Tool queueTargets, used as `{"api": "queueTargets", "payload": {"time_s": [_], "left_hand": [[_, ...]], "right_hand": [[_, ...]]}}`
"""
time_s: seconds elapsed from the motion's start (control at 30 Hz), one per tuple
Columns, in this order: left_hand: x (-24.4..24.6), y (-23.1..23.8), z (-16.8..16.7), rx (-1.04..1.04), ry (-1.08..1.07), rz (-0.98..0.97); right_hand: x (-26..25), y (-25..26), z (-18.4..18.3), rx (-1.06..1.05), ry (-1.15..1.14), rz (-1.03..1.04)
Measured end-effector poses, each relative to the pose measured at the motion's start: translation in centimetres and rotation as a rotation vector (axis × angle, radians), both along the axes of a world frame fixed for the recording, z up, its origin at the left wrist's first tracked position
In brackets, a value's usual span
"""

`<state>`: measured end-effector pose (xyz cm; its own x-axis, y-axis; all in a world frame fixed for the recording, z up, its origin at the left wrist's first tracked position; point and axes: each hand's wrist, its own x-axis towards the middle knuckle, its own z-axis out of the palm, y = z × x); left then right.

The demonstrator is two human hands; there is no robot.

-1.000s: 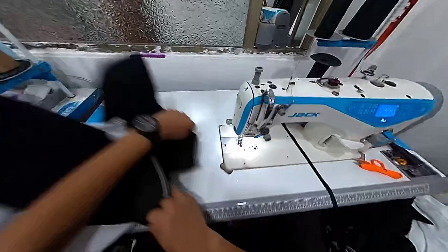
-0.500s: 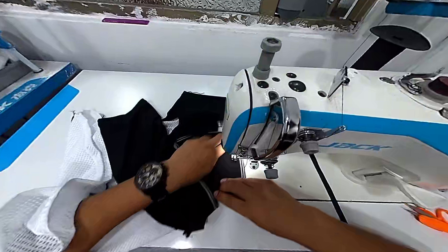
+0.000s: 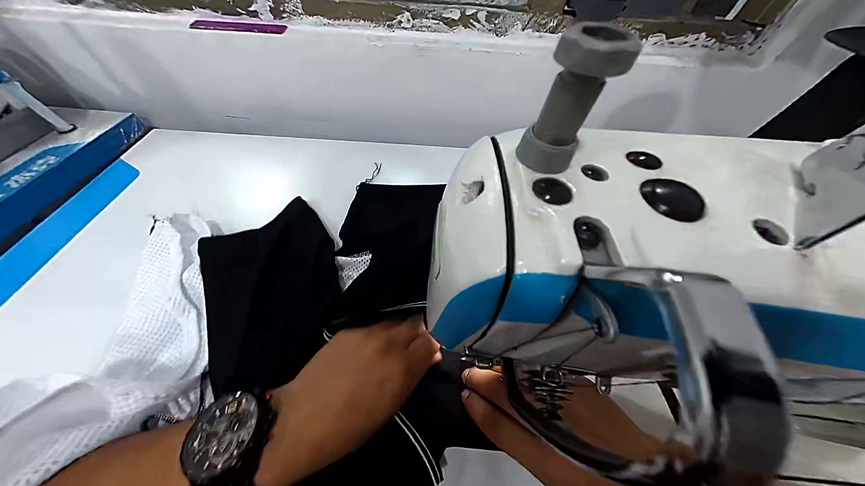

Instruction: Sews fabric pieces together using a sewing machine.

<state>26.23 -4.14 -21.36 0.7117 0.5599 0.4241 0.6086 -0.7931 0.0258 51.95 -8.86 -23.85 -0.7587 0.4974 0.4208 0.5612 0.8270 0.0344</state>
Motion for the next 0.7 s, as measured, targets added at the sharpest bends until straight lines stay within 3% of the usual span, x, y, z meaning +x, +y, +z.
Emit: {"api": "queueTargets", "payload": {"time_s": [0.1,0.2,0.33,0.47,0.57,0.7], "left_hand": [[0.4,1.7,0.9,-0.091,0.09,0.066],[0.6,-1.2,4.8,-0.342,0.252,0.138],[-0.5,-1.6,-0.2,0.045,0.123,0.03],[-0.8,-1.4,-0.7,0.064,0.111,-0.012],[-1.2,-0.7,-0.4,0.03,0.053,-0.007],[-1.5,2.2,0.7,-0.005,-0.012,-0.057]], "right_hand": [[0.7,0.7,0.0,-0.114,0.025,0.098],[0.7,-0.2,0.4,-0.233,0.092,0.251],[0.1,-1.1,0.1,-0.168,0.111,0.231],[-0.4,-0.3,-0.2,-0.114,0.022,0.11],[-0.2,-0.5,0.1,-0.094,-0.012,0.14],[1.0,0.2,0.5,-0.268,0.091,0.169]]}}
